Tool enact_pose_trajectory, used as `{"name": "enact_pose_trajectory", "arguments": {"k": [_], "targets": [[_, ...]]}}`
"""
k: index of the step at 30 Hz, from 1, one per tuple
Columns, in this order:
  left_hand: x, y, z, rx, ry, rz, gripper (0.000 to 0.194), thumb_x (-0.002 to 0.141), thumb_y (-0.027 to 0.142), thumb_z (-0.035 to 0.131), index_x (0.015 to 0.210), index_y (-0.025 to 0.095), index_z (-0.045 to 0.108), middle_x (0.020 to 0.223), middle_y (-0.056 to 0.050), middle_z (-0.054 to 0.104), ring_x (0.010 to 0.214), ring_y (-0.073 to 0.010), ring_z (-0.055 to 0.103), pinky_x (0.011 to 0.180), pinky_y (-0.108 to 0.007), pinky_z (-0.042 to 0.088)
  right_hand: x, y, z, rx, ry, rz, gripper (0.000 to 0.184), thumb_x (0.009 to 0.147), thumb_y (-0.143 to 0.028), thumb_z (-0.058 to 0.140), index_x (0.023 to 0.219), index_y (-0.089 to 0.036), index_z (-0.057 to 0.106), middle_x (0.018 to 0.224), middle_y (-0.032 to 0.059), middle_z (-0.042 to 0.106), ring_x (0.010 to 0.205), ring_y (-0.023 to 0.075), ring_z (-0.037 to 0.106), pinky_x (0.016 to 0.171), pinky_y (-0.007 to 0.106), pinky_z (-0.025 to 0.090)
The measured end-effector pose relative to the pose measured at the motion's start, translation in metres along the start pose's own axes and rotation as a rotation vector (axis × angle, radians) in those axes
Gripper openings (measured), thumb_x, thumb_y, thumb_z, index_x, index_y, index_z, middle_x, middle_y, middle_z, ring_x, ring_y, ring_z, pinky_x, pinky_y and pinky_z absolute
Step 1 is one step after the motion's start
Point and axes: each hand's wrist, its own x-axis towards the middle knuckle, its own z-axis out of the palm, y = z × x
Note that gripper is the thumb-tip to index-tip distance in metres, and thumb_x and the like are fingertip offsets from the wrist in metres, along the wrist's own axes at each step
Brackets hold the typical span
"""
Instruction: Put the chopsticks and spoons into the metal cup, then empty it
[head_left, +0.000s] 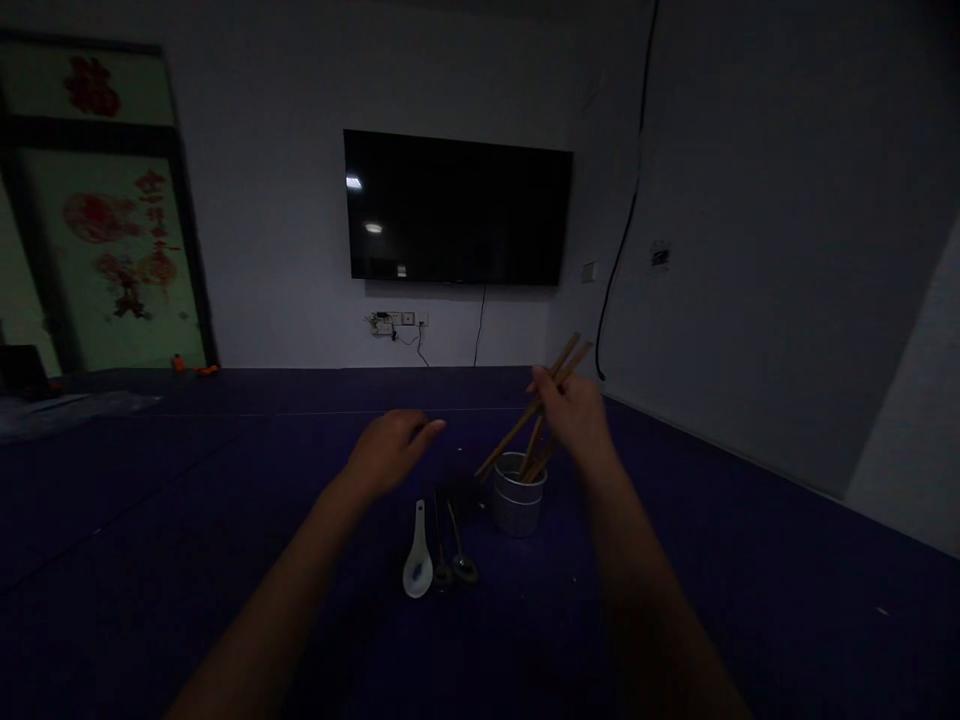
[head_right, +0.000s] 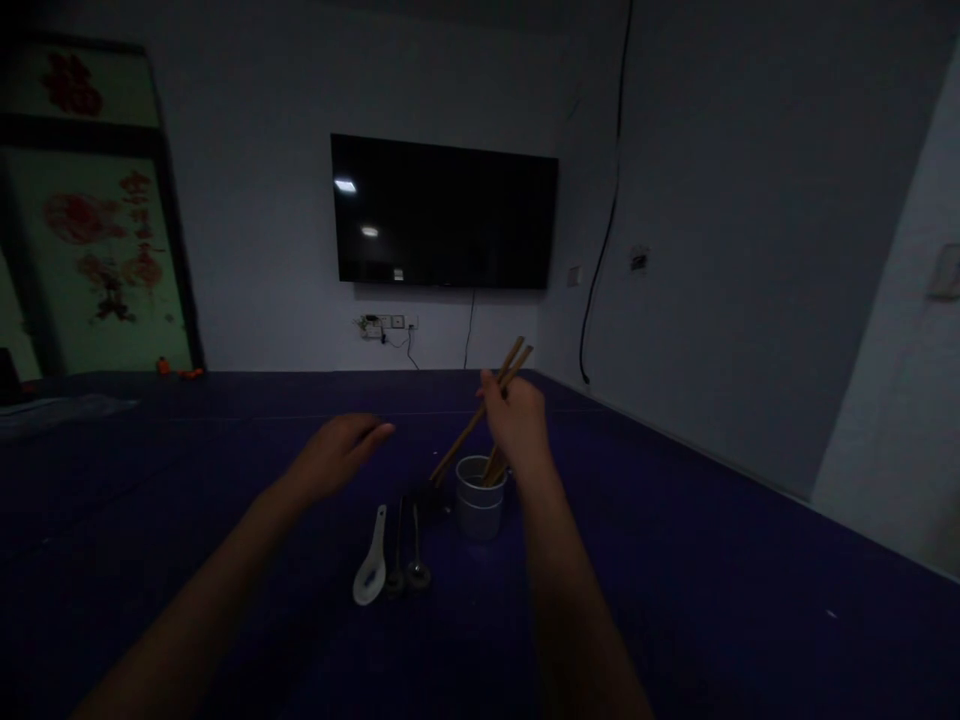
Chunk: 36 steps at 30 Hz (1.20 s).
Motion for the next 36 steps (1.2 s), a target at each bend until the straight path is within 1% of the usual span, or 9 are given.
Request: {"name": "enact_pose_trajectory", "arguments": {"k": [4, 5, 7, 11, 16, 20, 25, 29, 36], "targets": [[-0.009, -0.039, -0.005, -0.043, -0.4, -0.242, 0.046, 0.083, 0.055, 0.034, 0.076, 0.016, 0.058, 0.075, -0.005, 0.062, 0.066, -0.0148, 0.055, 0.056, -0.024, 0.036, 0.011, 0.026, -0.032, -0.13, -0.013, 0.075, 0.036, 0.083, -0.04, 0.048, 0.067, -0.013, 0.066, 0.055, 0.0045, 0.062, 0.051, 0.0149, 0.057, 0.05, 0.023, 0.038], [-0.011, -0.047, -0.003, -0.031, -0.479, -0.291, 0.044, 0.081, 0.054, 0.037, 0.076, 0.016, 0.059, 0.076, -0.005, 0.063, 0.065, -0.0149, 0.055, 0.055, -0.024, 0.036, 0.012, 0.032, -0.035, -0.155, -0.039, 0.106, 0.035, 0.083, -0.039, 0.049, 0.067, -0.013, 0.066, 0.052, 0.0038, 0.061, 0.047, 0.0142, 0.056, 0.048, 0.023, 0.038], [-0.016, -0.057, 0.0, -0.009, -0.561, -0.336, 0.041, 0.078, 0.052, 0.041, 0.075, 0.015, 0.059, 0.075, -0.006, 0.063, 0.063, -0.015, 0.055, 0.053, -0.024, 0.035, 0.013, 0.041, -0.037, -0.163, -0.11, 0.174, 0.033, 0.084, -0.038, 0.05, 0.067, -0.013, 0.064, 0.045, 0.0016, 0.057, 0.038, 0.0127, 0.052, 0.043, 0.023, 0.038], [-0.02, -0.066, 0.007, -0.036, -0.58, -0.36, 0.044, 0.077, 0.052, 0.038, 0.081, 0.015, 0.061, 0.073, -0.007, 0.064, 0.062, -0.0156, 0.057, 0.053, -0.023, 0.037, 0.013, 0.056, -0.029, -0.059, -0.274, 0.31, 0.029, 0.083, -0.034, 0.054, 0.064, -0.014, 0.061, 0.041, 0.0006, 0.055, 0.035, 0.013, 0.053, 0.039, 0.021, 0.042], [-0.021, -0.067, 0.009, -0.041, -0.549, -0.369, 0.047, 0.076, 0.054, 0.039, 0.087, 0.014, 0.061, 0.08, -0.009, 0.066, 0.067, -0.0173, 0.059, 0.056, -0.025, 0.041, 0.01, 0.07, -0.016, 0.041, -0.434, 0.454, 0.02, 0.075, -0.025, 0.065, 0.06, -0.014, 0.06, 0.055, 0.0053, 0.066, 0.047, 0.0143, 0.063, 0.044, 0.019, 0.049], [-0.022, -0.064, 0.009, -0.044, -0.567, -0.357, 0.046, 0.077, 0.053, 0.039, 0.088, 0.015, 0.062, 0.085, -0.009, 0.067, 0.071, -0.0176, 0.06, 0.058, -0.024, 0.042, 0.004, 0.078, -0.009, 0.026, -0.488, 0.485, 0.012, 0.067, -0.018, 0.071, 0.061, -0.015, 0.061, 0.062, 0.0053, 0.069, 0.054, 0.0153, 0.065, 0.047, 0.019, 0.052], [-0.021, -0.061, 0.015, -0.019, -0.589, -0.351, 0.046, 0.077, 0.052, 0.038, 0.091, 0.016, 0.063, 0.087, -0.009, 0.067, 0.073, -0.0182, 0.06, 0.06, -0.025, 0.042, -0.001, 0.084, 0.0, -0.042, -0.5, 0.545, 0.013, 0.064, -0.017, 0.073, 0.061, -0.013, 0.061, 0.056, 0.0051, 0.066, 0.048, 0.0153, 0.062, 0.042, 0.021, 0.05], [-0.02, -0.062, 0.02, -0.019, -0.608, -0.358, 0.047, 0.077, 0.053, 0.039, 0.094, 0.016, 0.063, 0.091, -0.009, 0.068, 0.075, -0.0186, 0.06, 0.06, -0.025, 0.042, -0.001, 0.084, 0.003, -0.065, -0.515, 0.561, 0.015, 0.068, -0.024, 0.071, 0.063, -0.013, 0.062, 0.05, 0.0032, 0.063, 0.044, 0.0153, 0.06, 0.043, 0.023, 0.05], [-0.021, -0.059, 0.021, -0.03, -0.632, -0.367, 0.046, 0.078, 0.05, 0.039, 0.094, 0.014, 0.063, 0.093, -0.011, 0.067, 0.073, -0.0182, 0.061, 0.057, -0.024, 0.041, 0.003, 0.09, -0.005, -0.193, -0.543, 0.514, 0.038, 0.071, -0.049, 0.065, 0.051, -0.018, 0.057, 0.044, 0.0051, 0.059, 0.044, 0.0177, 0.061, 0.044, 0.024, 0.046]]}}
